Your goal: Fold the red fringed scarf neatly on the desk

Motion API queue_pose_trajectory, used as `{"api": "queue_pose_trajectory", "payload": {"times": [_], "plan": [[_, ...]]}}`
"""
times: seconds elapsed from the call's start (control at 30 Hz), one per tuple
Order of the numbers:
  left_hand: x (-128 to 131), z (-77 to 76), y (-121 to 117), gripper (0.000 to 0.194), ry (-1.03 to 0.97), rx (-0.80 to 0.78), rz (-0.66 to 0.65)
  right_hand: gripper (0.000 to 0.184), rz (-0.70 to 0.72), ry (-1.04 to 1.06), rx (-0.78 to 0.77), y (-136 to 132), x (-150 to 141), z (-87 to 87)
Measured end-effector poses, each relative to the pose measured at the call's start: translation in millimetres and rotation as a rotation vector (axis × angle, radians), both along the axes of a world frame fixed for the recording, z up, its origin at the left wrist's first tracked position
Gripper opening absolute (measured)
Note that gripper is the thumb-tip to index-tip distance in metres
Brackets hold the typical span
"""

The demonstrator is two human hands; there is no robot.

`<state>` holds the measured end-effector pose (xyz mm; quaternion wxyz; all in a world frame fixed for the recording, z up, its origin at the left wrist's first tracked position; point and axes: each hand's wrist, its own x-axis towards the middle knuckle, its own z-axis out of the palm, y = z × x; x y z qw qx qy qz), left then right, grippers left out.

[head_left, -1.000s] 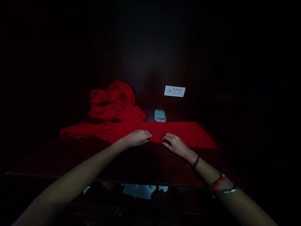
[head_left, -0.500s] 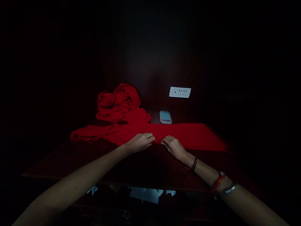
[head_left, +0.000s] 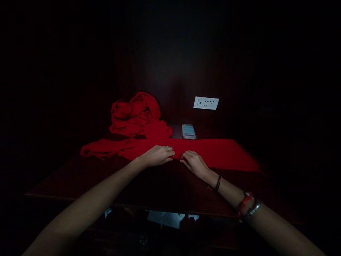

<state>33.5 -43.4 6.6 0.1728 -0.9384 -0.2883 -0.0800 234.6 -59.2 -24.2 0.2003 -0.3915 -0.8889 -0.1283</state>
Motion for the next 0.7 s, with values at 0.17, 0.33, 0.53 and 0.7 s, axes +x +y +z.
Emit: {"api": "queue_pose_trajectory", "payload": {"times": [0.17, 0.33, 0.53, 0.7], "plan": [[-10.0, 1.0, 5.0, 0.007, 0.052, -0.096, -0.007, 0.016, -0.004, -0.082, 0.045, 1.9, 2.2, -0.8], [-14.8, 5.2, 4.2, 0.009, 0.117, -0.061, 0.016, 0.019, 0.005, -0.130, 0.089, -0.3, 2.0, 0.4], [-11.4, 8.0, -1.9, 0.017, 0.210, 0.022, 0.063, 0.020, 0.022, -0.115, 0.075, -1.9, 5.4, 0.6], [-6.7, 9.2, -8.5, 0.018, 0.239, 0.045, 0.096, 0.018, 0.064, -0.017, 0.010, -4.3, 3.1, 3.1]]}}
